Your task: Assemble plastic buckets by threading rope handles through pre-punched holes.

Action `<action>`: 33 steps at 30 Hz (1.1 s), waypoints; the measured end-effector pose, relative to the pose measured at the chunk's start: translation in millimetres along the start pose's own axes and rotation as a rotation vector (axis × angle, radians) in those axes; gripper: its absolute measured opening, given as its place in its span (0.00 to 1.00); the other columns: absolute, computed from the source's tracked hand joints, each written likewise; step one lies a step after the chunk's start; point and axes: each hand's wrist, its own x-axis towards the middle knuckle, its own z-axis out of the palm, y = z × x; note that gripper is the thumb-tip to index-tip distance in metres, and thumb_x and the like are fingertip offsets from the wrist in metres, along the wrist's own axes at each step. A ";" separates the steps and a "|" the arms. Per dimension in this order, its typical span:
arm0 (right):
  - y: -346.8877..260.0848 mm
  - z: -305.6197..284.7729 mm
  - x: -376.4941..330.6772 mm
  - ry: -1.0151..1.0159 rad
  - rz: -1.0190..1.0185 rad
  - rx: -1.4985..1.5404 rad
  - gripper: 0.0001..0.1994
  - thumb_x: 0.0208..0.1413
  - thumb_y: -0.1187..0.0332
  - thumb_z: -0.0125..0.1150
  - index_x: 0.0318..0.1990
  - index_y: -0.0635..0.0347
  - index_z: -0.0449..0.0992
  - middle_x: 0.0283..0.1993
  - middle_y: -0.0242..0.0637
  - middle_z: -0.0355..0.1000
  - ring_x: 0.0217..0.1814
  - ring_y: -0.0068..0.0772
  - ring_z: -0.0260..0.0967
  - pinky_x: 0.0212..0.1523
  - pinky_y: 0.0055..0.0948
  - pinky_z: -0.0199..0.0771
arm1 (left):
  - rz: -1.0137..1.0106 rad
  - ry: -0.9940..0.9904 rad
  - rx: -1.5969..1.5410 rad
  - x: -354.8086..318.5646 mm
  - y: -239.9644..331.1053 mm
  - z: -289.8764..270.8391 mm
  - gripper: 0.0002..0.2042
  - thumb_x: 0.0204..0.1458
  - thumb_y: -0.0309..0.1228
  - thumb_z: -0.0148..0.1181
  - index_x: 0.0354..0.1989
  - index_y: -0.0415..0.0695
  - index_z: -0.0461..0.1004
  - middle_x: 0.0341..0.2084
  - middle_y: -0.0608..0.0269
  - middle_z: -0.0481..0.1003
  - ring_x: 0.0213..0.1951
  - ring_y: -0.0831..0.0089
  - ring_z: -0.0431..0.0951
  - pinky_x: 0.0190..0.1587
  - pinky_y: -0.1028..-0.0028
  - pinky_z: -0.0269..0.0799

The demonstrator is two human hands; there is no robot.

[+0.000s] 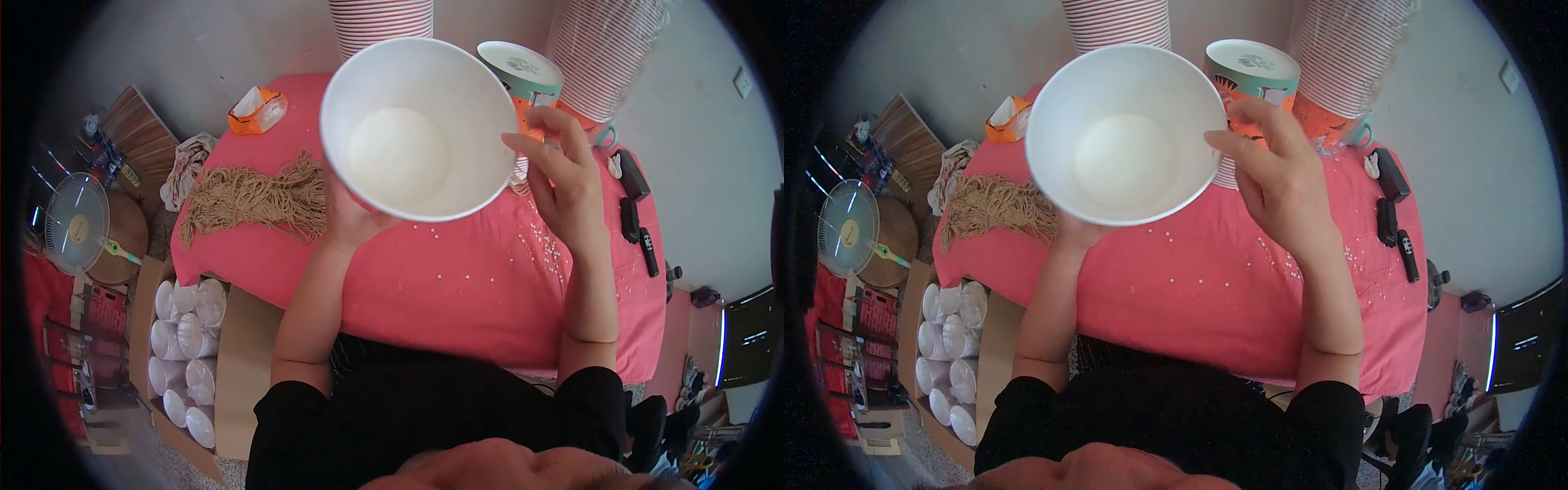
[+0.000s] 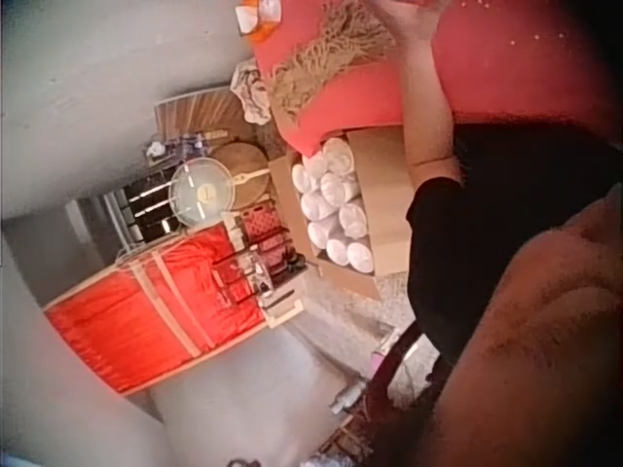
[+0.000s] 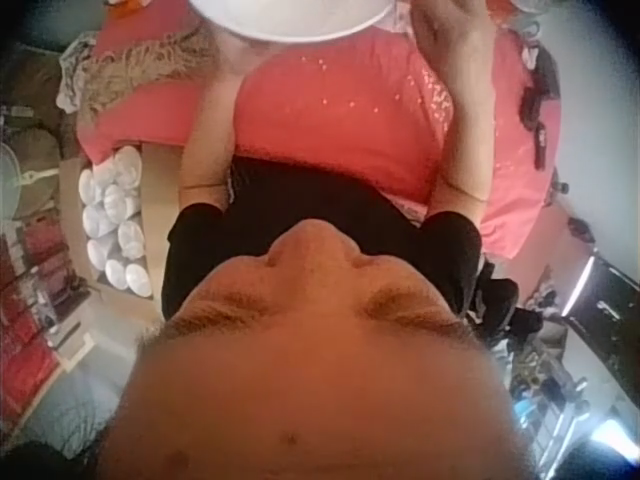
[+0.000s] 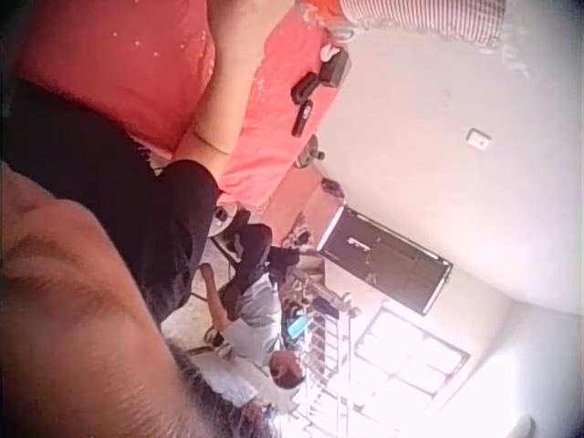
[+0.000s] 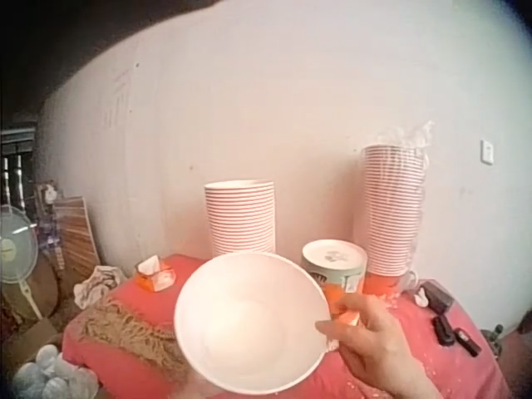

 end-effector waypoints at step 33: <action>-7.4 62.3 -21.5 -0.387 0.724 1.197 0.15 0.52 0.86 0.58 0.47 0.64 0.72 0.45 0.30 0.73 0.47 0.18 0.71 0.47 0.21 0.75 | 0.494 0.006 0.544 -7.1 43.2 23.7 0.24 0.41 0.34 0.69 0.51 0.49 0.73 0.51 0.58 0.64 0.52 0.55 0.66 0.54 0.55 0.65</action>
